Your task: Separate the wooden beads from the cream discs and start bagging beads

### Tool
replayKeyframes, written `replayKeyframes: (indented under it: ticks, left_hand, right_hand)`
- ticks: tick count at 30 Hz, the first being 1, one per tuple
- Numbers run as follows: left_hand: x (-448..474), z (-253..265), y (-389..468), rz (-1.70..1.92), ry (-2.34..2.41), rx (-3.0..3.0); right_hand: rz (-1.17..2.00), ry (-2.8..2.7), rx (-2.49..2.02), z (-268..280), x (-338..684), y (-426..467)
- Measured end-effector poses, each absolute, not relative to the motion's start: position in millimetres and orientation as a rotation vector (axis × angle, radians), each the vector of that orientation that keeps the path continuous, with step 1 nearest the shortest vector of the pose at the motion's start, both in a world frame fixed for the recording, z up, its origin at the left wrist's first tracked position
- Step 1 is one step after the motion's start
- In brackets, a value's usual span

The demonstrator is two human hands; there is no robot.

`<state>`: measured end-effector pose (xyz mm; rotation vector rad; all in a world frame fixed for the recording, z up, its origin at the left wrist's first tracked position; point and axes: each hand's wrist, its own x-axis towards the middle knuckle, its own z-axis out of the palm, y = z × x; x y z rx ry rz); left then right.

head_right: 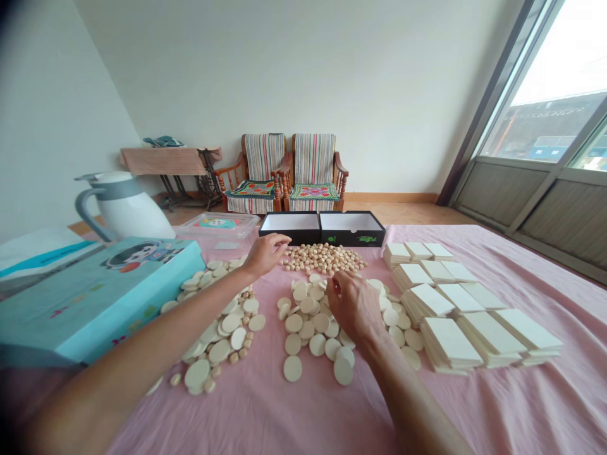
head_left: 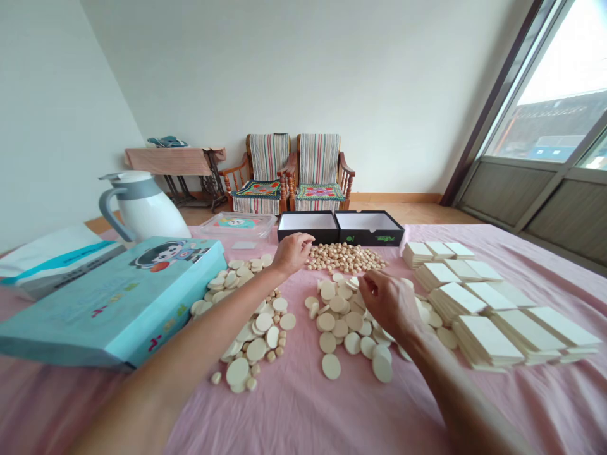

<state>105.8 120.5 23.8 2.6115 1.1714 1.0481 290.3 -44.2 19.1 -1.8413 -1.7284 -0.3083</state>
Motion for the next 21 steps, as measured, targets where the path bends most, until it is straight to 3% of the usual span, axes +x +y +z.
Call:
replayKeyframes:
  ticks: [14,21]
  left_hand:
    - [-6,33,20,1.189,1.246,2.479]
    - [-33,18,15,1.305,1.245,2.463]
  right_hand:
    - [-0.207,-1.91,-1.602,14,264,-49]
    - [0.065,-2.184,-1.474,22,205,-43]
